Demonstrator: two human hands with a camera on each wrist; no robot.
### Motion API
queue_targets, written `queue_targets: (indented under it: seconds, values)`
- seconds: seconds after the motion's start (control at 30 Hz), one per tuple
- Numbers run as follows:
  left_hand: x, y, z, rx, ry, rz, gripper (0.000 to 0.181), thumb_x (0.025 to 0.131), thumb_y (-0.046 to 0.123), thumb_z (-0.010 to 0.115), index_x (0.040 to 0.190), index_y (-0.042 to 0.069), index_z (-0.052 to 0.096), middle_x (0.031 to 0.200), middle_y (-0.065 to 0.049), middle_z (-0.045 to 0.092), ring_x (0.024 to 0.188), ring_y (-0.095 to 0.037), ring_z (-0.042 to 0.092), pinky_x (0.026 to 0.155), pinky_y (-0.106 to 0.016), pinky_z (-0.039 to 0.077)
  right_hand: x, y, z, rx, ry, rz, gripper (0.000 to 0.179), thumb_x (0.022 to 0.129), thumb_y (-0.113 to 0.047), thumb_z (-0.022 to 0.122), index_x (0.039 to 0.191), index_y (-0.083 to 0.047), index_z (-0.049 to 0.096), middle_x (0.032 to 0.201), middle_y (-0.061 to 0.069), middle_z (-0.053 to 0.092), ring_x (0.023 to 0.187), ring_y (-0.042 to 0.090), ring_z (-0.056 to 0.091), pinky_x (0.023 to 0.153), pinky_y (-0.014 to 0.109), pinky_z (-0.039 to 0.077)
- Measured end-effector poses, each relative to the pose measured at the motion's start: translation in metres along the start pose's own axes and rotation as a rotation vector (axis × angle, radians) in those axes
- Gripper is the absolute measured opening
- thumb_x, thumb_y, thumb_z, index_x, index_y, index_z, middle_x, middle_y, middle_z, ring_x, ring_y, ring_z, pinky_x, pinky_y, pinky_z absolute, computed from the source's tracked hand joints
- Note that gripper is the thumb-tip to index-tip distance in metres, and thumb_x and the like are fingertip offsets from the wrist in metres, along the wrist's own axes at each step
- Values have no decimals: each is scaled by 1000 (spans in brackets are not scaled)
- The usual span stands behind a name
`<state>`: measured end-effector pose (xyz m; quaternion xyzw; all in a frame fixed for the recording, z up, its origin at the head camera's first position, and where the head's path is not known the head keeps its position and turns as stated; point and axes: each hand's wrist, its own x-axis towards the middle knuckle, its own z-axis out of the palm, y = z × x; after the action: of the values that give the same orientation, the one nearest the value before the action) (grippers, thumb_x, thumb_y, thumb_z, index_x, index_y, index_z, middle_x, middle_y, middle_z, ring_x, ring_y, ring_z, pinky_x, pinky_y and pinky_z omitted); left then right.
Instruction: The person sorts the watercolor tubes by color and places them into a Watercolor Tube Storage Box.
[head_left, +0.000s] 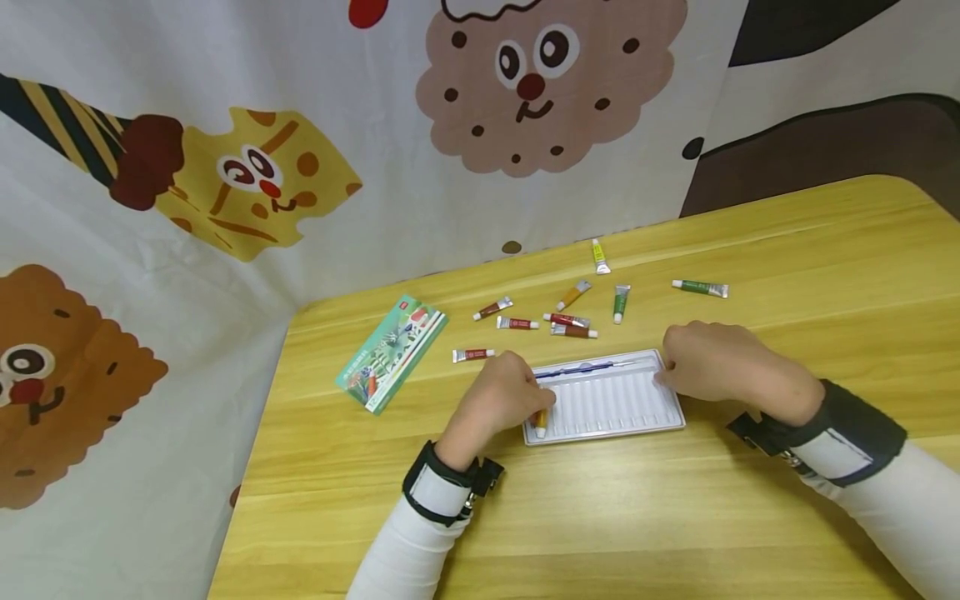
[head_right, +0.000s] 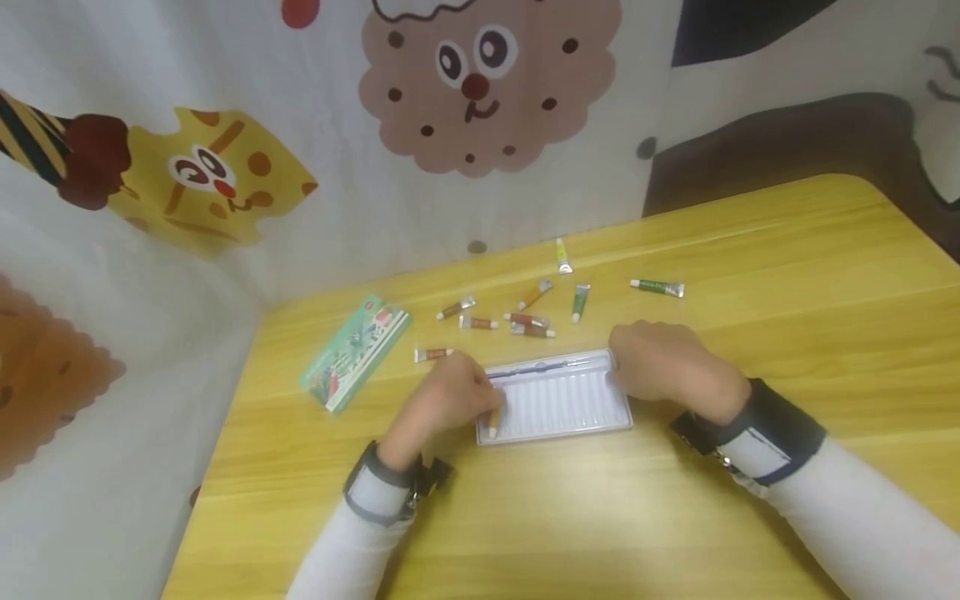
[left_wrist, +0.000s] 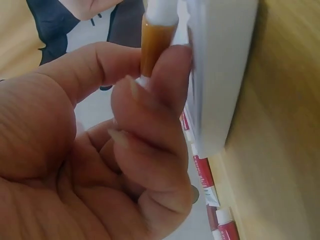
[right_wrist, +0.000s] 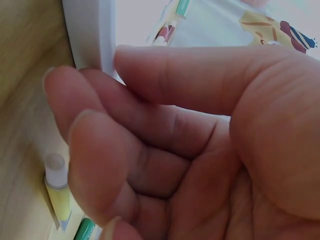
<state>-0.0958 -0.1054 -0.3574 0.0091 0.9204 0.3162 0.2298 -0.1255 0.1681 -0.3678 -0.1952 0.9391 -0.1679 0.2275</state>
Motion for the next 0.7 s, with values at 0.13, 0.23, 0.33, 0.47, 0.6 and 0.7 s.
queue_targets:
  seconds: [0.13,0.23,0.33,0.47,0.6,0.7]
  values:
    - [3,-2,2,0,4,-10,37,88,11,74,54,3,63,45,5,45,42,-9,34,42,-24,23,0,0,1,1,-1,-4,28,96,-19,74,70,-14,66,59,-3,43,51,14,43,52,28,28]
    - [4,-2,4,1,7,-17,40,88,12,75,52,6,59,45,5,44,42,-9,34,42,-24,23,0,0,1,4,-1,-5,27,96,-18,74,71,-14,67,59,-3,44,51,14,43,52,28,28]
    - [4,-2,5,8,10,-25,42,89,12,75,51,8,57,45,6,42,42,-10,35,41,-24,23,0,-1,1,6,0,-6,25,96,-18,74,73,-13,68,60,-2,45,52,14,43,52,28,29]
    - [5,-3,7,19,12,-29,41,88,11,75,51,7,57,45,5,43,42,-10,36,41,-24,24,0,-1,1,5,2,-6,23,96,-18,74,74,-13,69,60,-2,46,52,15,44,53,29,29]
    - [5,-3,8,37,20,-31,41,89,11,76,52,8,57,46,5,46,42,-10,38,40,-24,25,0,-1,1,5,3,-8,24,96,-18,74,74,-13,69,60,-2,46,52,15,44,53,29,29]
    - [6,-3,9,48,27,-37,41,89,12,76,53,8,57,47,4,49,42,-11,39,40,-24,26,0,-1,1,7,3,-12,24,97,-18,73,73,-13,69,60,-2,45,52,15,43,52,29,29]
